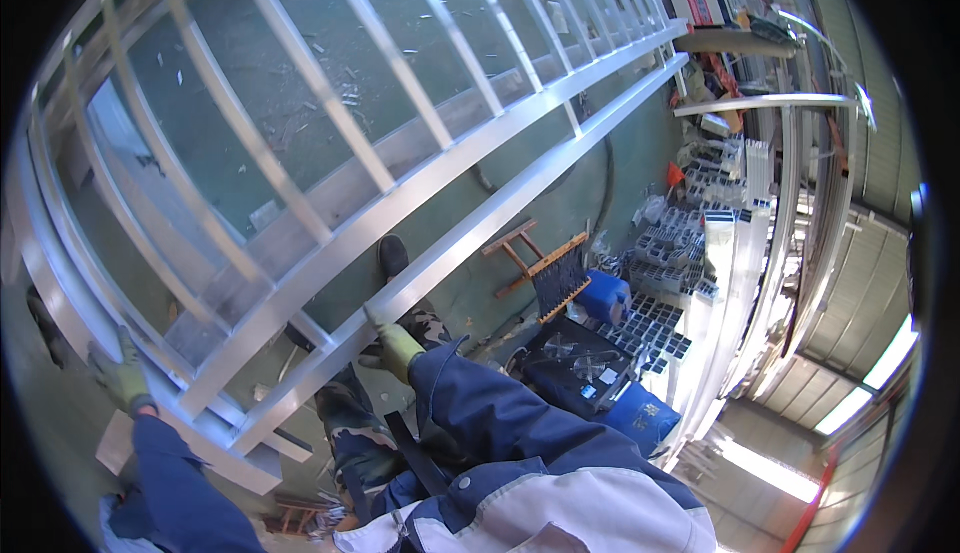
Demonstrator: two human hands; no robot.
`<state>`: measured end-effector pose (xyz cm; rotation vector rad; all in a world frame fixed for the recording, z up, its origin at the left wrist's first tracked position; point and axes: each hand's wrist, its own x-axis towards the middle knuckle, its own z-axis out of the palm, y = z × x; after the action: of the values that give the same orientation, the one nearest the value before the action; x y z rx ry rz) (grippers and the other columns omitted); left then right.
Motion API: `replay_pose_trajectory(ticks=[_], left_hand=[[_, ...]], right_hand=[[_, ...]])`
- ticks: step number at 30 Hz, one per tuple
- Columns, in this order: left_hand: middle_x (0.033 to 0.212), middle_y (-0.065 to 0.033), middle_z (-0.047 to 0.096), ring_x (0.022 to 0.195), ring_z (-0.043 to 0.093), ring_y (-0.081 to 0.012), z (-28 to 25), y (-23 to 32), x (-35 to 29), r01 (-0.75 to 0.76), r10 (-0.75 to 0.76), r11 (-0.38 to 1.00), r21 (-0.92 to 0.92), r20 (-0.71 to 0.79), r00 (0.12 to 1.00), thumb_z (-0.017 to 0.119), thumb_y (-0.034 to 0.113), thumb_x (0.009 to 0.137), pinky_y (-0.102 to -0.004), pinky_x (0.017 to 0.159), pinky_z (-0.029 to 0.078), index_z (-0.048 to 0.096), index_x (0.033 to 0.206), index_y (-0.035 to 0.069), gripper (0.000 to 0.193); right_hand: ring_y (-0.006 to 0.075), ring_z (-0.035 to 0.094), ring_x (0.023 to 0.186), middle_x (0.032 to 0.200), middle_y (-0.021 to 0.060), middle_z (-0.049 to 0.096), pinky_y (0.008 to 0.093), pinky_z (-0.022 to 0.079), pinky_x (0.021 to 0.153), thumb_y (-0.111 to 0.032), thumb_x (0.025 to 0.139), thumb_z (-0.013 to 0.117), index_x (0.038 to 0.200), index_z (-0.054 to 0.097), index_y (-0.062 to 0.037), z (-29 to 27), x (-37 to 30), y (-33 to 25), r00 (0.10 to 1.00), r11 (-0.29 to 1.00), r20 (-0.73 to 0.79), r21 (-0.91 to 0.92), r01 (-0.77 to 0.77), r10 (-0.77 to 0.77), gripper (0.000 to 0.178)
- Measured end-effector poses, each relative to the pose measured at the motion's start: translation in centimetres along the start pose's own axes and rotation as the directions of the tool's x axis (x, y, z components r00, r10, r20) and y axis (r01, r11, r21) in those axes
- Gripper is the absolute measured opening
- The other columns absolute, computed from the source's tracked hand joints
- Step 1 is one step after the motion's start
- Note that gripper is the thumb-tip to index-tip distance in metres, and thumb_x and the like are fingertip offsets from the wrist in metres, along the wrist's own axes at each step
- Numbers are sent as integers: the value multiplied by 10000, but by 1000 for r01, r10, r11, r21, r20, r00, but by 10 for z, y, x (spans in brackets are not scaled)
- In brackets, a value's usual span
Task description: The person welds a large curved metal frame using a handheld welding torch, moving along the structure to join metal bars. They reposition the frame and continue welding different sections while wearing gloves and protective clothing.
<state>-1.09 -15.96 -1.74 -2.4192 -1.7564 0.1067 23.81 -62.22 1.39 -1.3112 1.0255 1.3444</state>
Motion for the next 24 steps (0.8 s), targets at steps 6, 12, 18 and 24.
replay_pose_trajectory(ticks=[6, 12, 18, 24], left_hand=[[1430, -224, 527, 1335, 500, -369, -77, 248, -122, -418, 529, 650, -634, -17, 848, 756, 239, 863, -423, 1124, 385, 505, 1414, -10, 654], [1381, -194, 564, 1297, 511, -384, -135, 438, -202, -617, 815, 373, -693, -74, 575, 680, 180, 862, -462, 1112, 378, 538, 1380, 10, 564], [1411, -180, 523, 1300, 473, -404, -129, 479, -232, -676, 825, 493, -547, 48, 563, 652, 229, 830, -512, 1089, 370, 528, 1401, 40, 614], [1423, -202, 506, 1306, 461, -419, -131, 480, -225, -672, 830, 521, -526, 129, 542, 640, 242, 843, -498, 1084, 384, 511, 1422, 65, 619]], right_hand=[[279, 534, 1253, 1379, 73, 531, 449, 469, 982, -627, 903, 625, 1425, 470, -137, -108, 42, -57, 988, 994, 108, 46, 103, -107, 733], [240, 548, 1247, 1346, 67, 543, 445, 518, 946, -530, 956, 613, 1396, 447, -165, -182, 7, -194, 906, 861, -210, 289, 418, -369, 595], [222, 611, 1091, 1200, 110, 630, 381, 514, 912, -426, 971, 618, 1318, 531, -64, -191, 42, -205, 857, 876, -274, 90, 474, -435, 509], [271, 620, 1103, 1193, 199, 650, 353, 471, 963, -344, 928, 662, 1300, 510, 85, -180, 39, -212, 802, 838, -269, -35, 545, -533, 587]])
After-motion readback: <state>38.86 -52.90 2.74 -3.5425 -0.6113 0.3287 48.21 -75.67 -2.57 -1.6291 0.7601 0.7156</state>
